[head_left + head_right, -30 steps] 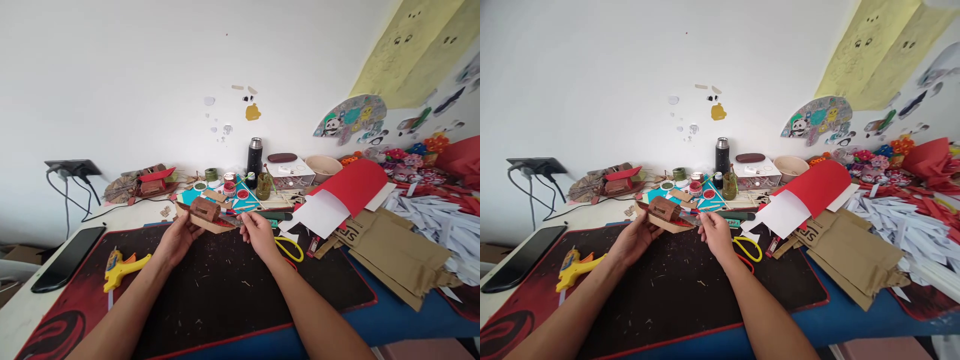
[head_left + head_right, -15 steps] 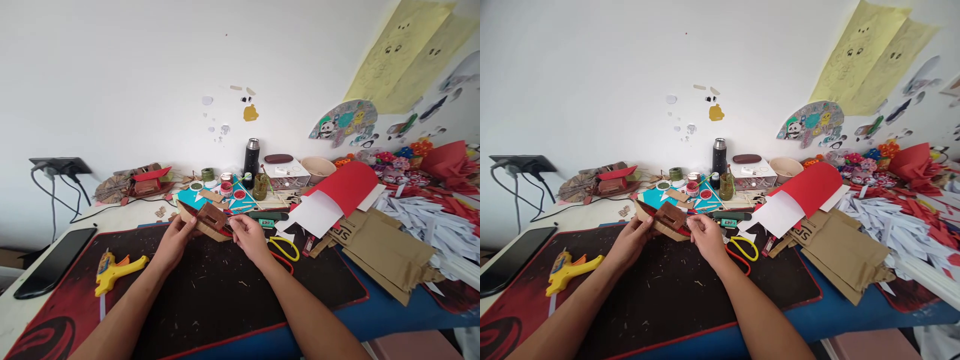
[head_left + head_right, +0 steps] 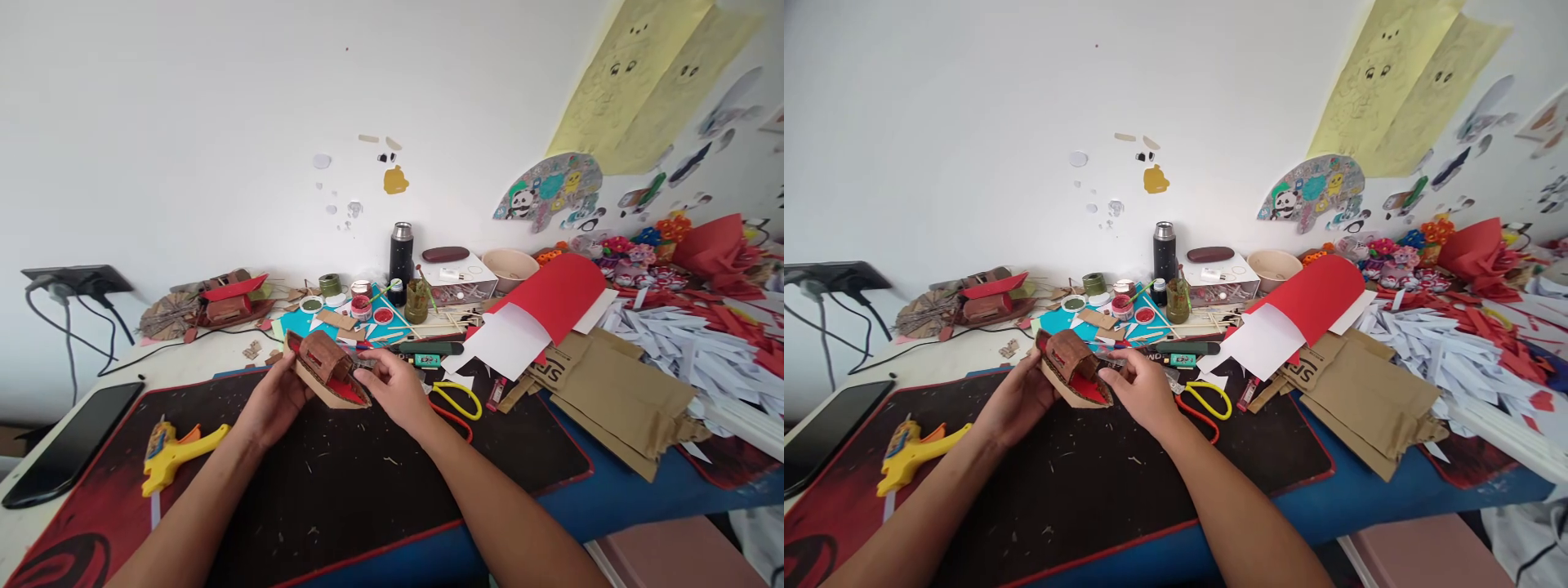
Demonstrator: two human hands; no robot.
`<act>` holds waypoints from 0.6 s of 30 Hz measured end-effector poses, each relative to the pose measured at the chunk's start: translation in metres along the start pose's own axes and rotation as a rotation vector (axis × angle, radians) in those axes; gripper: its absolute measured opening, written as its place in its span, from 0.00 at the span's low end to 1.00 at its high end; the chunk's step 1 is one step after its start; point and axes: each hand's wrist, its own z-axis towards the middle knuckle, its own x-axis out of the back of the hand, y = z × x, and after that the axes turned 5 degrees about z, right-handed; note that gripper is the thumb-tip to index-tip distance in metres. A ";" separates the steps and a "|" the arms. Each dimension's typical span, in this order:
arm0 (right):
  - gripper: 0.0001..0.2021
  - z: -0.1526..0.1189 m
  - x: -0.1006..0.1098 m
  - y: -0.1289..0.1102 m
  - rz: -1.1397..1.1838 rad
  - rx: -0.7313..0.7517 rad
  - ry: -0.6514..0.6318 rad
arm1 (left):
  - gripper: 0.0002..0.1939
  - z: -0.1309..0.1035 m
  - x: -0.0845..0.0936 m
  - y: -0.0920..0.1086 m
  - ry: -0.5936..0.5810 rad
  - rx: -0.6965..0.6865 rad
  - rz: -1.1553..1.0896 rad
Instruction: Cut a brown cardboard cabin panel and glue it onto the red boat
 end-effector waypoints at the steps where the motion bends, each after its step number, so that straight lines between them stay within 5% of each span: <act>1: 0.15 -0.001 -0.001 -0.001 -0.052 0.012 -0.014 | 0.13 -0.001 -0.001 0.000 -0.006 0.008 -0.007; 18: 0.18 -0.007 -0.002 -0.007 -0.578 0.157 -0.031 | 0.26 -0.008 -0.015 -0.016 -0.064 0.101 -0.010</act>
